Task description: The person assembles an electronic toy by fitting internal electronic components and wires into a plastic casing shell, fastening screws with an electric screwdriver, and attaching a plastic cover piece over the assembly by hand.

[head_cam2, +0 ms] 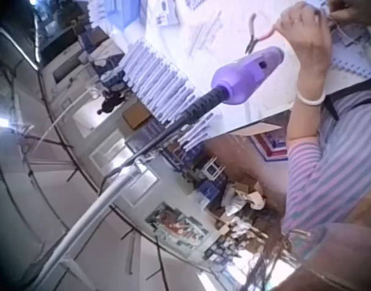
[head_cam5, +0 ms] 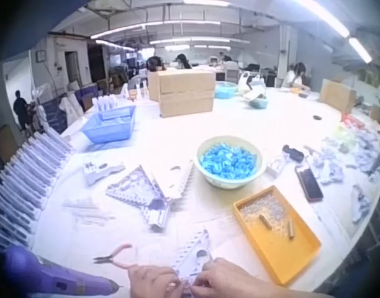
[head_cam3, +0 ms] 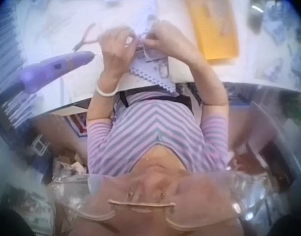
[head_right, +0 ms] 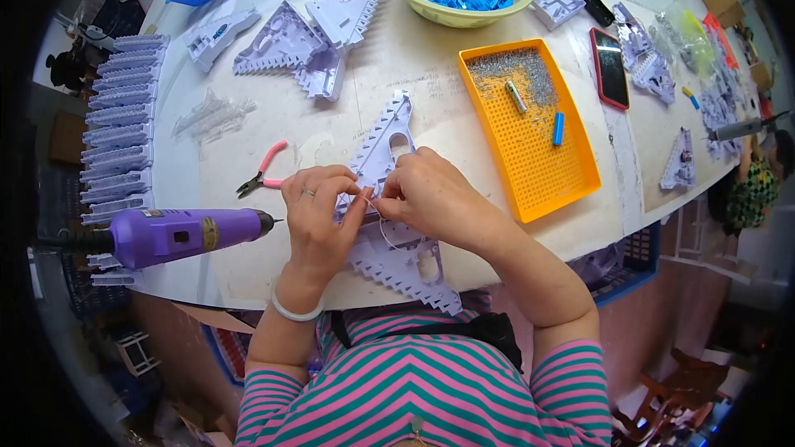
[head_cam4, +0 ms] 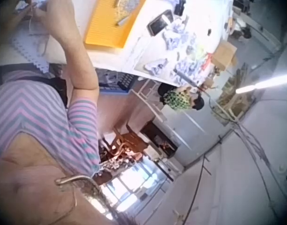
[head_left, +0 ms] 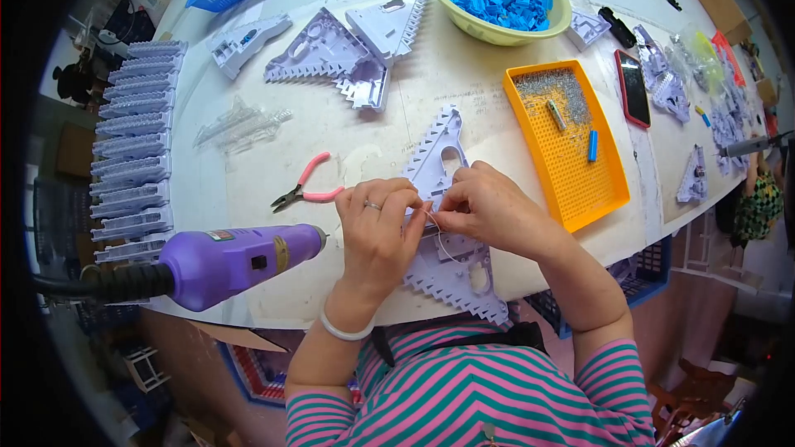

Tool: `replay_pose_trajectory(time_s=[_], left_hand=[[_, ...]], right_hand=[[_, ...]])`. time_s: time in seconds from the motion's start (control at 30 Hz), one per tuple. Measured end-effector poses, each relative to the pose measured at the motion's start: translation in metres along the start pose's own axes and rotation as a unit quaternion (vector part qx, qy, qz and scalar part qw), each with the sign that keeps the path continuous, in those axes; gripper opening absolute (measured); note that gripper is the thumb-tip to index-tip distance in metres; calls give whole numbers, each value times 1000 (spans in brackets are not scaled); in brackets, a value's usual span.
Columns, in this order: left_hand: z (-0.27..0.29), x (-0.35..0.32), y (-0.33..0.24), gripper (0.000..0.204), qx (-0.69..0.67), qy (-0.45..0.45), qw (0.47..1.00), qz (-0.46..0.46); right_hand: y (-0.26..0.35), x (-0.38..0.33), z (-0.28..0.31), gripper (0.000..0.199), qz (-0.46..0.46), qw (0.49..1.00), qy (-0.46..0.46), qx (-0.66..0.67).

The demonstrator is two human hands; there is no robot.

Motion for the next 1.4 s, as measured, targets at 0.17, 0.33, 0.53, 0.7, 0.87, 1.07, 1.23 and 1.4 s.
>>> replay_pose_trajectory(time_s=[0.17,0.33,0.53,0.7,0.87,1.07,1.23,1.4], left_hand=[[6,-6,-7,29,-5,72,997,-26],[16,9,7,23,-130,61,987,73],[-27,25,39,16,-199,149,948,197],[-40,23,44,16,-277,187,914,229],[-45,25,48,18,-261,196,915,237],[-60,29,57,17,-205,201,924,251],[-70,34,51,16,-217,173,927,253],[-56,34,45,14,-211,132,953,175]], right_hand=[[4,2,-1,20,48,998,-16,-22],[-4,4,15,19,13,998,-44,37],[-22,-4,19,19,-69,991,-30,114],[-28,-6,14,20,-71,991,-16,115],[-27,-6,18,18,-42,989,-61,126],[-24,-3,29,19,28,982,-178,64],[-25,-9,41,18,1,980,-193,57],[-33,5,13,29,41,988,-123,87]])
Point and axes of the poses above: each hand's wrist, its own x-axis towards the middle knuckle, its own z-axis out of the back of the hand, y = z × x, the point moved 8 cm from there along x, towards the middle knuckle, and after that the axes turned 1 degree about y, right-handed, at the moved point
